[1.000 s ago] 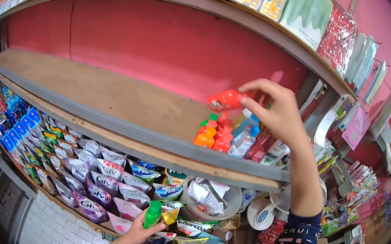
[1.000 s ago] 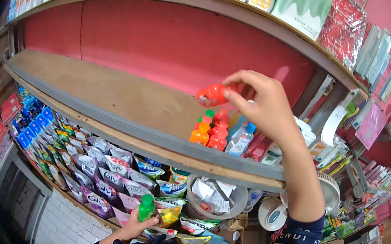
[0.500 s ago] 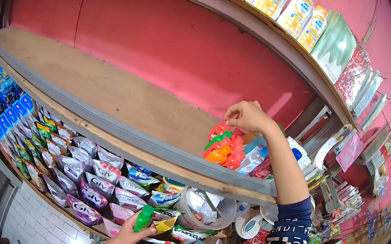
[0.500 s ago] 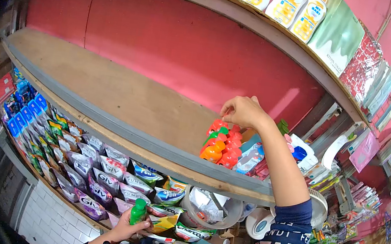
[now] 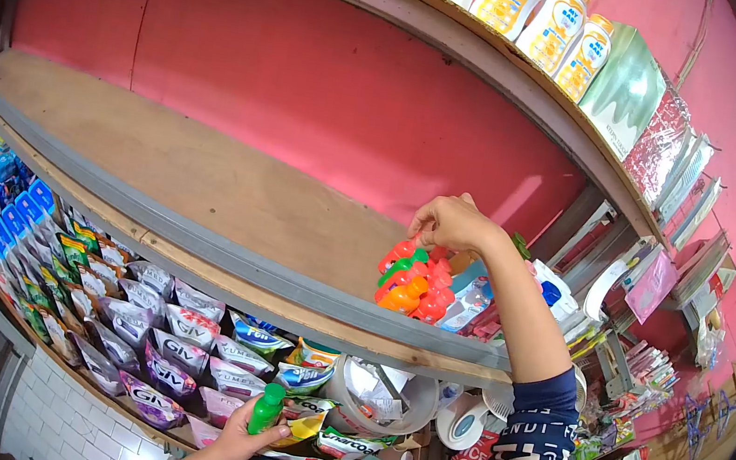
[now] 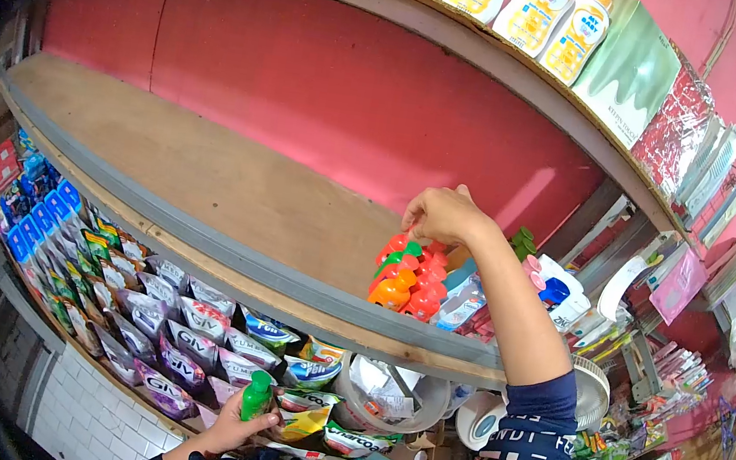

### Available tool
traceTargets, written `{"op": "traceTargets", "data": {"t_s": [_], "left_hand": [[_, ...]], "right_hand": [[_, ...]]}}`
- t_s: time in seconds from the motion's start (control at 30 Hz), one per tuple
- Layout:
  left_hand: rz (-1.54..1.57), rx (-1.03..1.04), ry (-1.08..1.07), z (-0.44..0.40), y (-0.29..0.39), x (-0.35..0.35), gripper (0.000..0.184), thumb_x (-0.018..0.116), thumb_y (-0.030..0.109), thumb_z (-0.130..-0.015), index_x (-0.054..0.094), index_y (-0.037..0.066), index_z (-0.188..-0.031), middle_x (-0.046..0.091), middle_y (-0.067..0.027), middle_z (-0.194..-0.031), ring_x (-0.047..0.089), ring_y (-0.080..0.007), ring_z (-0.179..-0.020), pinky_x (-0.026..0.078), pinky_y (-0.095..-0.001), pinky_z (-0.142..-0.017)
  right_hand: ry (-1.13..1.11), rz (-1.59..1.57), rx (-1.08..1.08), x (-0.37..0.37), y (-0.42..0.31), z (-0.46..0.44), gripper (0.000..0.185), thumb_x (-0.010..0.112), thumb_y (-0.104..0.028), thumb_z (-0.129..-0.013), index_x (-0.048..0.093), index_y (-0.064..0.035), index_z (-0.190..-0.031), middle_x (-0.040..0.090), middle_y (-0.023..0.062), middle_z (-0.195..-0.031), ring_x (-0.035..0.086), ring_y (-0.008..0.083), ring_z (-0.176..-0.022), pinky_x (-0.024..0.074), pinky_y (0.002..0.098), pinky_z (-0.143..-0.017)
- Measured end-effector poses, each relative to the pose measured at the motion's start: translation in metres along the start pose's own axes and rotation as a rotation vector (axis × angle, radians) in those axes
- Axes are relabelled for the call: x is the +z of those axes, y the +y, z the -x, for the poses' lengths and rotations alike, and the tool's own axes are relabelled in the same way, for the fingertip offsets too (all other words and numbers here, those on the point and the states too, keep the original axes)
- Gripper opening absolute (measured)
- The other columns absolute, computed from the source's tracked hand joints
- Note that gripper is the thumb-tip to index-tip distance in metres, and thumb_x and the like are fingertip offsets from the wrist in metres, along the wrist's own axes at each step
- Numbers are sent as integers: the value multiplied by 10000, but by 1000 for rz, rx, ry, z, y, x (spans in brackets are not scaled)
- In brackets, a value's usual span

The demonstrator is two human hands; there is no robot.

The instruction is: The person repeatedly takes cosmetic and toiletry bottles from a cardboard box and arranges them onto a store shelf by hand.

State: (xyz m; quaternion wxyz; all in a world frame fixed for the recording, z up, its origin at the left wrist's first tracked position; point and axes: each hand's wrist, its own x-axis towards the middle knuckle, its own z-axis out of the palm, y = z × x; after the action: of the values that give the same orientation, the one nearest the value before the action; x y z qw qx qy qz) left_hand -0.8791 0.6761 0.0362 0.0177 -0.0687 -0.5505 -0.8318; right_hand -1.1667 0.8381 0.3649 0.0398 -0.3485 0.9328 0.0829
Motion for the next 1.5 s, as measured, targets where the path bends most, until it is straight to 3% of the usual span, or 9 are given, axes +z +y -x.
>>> {"op": "traceTargets", "data": {"t_s": [0.43,0.7,0.8,0.83,0.93,1.1,1.23,1.47,1.5], "left_hand": [[-41,-6,15,-2,-2,6,380,636,57,-861,467,23,-1200,589,-54,-911,611,-157,-835,498,-307,-745],[72,-48,-5,-2,17,11,472,665,88,-846,446,4,-1256,580,-55,-884,587,-136,-799,484,-288,-746],[72,31,-134,-12,58,13,557,674,201,-848,401,-5,-1288,576,-84,-838,588,-167,-756,485,-302,-708],[1,102,-206,-23,69,10,667,682,353,-831,364,10,-1308,562,-99,-793,575,-183,-698,468,-299,-648],[-77,175,-321,-56,123,21,712,657,542,-792,365,50,-1216,539,-97,-744,537,-175,-592,431,-285,-549],[-363,238,-391,-115,214,72,628,595,463,-874,374,36,-1278,575,-119,-928,552,-148,-751,467,-265,-618],[-547,297,-348,-169,236,85,598,569,457,-892,406,34,-1283,578,-77,-1013,562,-139,-864,465,-271,-698],[-867,225,-255,-240,235,89,707,483,499,-925,248,81,-1445,456,-121,-1352,548,-208,-1093,398,-372,-951],[-992,46,-265,-256,231,74,727,440,505,-942,149,117,-1484,366,-116,-1436,498,-224,-1184,355,-397,-1004]], "right_hand": [[-21,34,-28,6,-2,-2,184,708,-230,-764,718,-171,-938,705,21,-850,642,168,-855,300,374,-882],[84,-52,-46,4,2,6,299,616,-304,-852,658,-180,-1121,683,52,-1015,619,201,-961,336,398,-936],[186,-252,-153,-18,-16,39,356,609,-376,-841,656,-167,-1125,671,60,-1068,615,219,-1012,402,389,-935],[208,-342,-200,-25,-23,50,378,607,-406,-831,660,-162,-1116,667,61,-1088,614,226,-1035,425,383,-935],[88,-664,-629,-33,-46,80,414,654,-354,-838,638,-57,-1126,667,95,-1064,620,182,-996,488,319,-855],[83,-824,-771,-49,-51,109,295,672,-191,-838,644,-11,-1070,680,103,-927,649,130,-779,525,268,-724],[190,-884,-655,-61,-25,108,201,636,-68,-831,657,9,-1016,663,63,-891,620,109,-826,536,270,-741],[551,-372,-387,-61,16,67,220,672,-88,-699,689,-7,-903,687,106,-860,654,190,-819,536,315,-753],[569,-295,-327,-57,18,59,225,670,-91,-688,692,-15,-898,688,115,-865,657,210,-826,534,328,-760]]}}
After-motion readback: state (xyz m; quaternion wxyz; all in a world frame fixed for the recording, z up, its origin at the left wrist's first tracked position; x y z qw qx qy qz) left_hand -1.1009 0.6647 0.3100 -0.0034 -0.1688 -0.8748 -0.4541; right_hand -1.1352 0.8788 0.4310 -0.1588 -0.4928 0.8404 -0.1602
